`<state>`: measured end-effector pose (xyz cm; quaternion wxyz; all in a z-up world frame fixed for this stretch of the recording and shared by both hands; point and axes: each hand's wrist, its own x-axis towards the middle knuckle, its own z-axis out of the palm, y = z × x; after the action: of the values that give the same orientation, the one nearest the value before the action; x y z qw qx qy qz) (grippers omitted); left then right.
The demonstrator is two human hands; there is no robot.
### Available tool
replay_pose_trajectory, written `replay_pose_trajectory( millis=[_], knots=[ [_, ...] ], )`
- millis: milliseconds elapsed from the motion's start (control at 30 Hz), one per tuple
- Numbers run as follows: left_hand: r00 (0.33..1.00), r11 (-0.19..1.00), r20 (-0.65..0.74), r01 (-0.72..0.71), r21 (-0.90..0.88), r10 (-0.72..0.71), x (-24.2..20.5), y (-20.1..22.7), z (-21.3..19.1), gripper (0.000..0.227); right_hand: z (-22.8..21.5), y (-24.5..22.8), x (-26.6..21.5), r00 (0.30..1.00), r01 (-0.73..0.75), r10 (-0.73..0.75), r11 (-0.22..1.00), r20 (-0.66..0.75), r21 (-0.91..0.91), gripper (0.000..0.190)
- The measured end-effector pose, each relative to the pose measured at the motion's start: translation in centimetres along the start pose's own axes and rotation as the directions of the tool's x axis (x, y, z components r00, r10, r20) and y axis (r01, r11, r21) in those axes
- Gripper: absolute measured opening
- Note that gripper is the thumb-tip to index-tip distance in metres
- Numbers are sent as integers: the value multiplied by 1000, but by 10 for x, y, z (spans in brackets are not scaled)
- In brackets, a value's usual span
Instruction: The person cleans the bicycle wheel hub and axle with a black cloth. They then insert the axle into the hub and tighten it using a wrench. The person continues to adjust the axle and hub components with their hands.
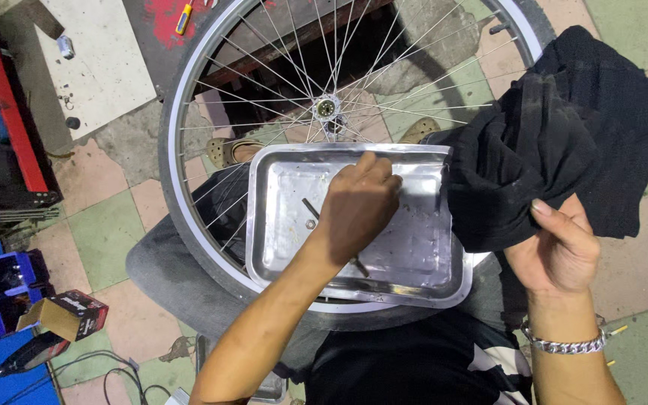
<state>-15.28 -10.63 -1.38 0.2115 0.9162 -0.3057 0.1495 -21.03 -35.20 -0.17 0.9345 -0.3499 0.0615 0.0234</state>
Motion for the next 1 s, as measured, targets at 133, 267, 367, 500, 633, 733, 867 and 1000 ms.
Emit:
replay_pose_trajectory(
  millis=[133, 267, 367, 500, 633, 733, 867, 1000],
  knots=[
    [997, 998, 55, -49, 35, 47, 1, 0, 1, 9, -5, 3, 0, 1000, -17, 17, 1000, 14, 2, 66],
    [998, 999, 52, -34, 5, 34, 17, 5, -11, 9, -7, 2, 0, 1000, -26, 26, 999, -4, 28, 61],
    [990, 914, -77, 79, -397, -119, 22, 29, -39, 18, -13, 4, 0, 999, -32, 31, 997, 8, 77, 48],
    [973, 838, -153, 63, -541, -172, 35, 69, -44, 21, -31, 12, -1, 992, -122, 101, 925, 79, 360, 39],
    [967, 834, -165, 73, -547, -192, 41, 76, -32, 19, -55, 26, 1, 997, -66, 65, 998, -29, -10, 22],
    [975, 850, -142, 71, -522, -168, 38, 78, -26, 17, -76, 42, -5, 1000, -9, 8, 999, 26, 35, 12],
    [983, 892, -77, 115, -438, -165, 27, 84, -27, 22, -87, 49, -4, 999, 36, -36, 999, -9, -18, 9],
    [971, 796, -73, 142, -589, -226, 19, 84, -33, 22, -70, 40, -2, 991, -22, -1, 985, -131, -171, 16]
  ],
)
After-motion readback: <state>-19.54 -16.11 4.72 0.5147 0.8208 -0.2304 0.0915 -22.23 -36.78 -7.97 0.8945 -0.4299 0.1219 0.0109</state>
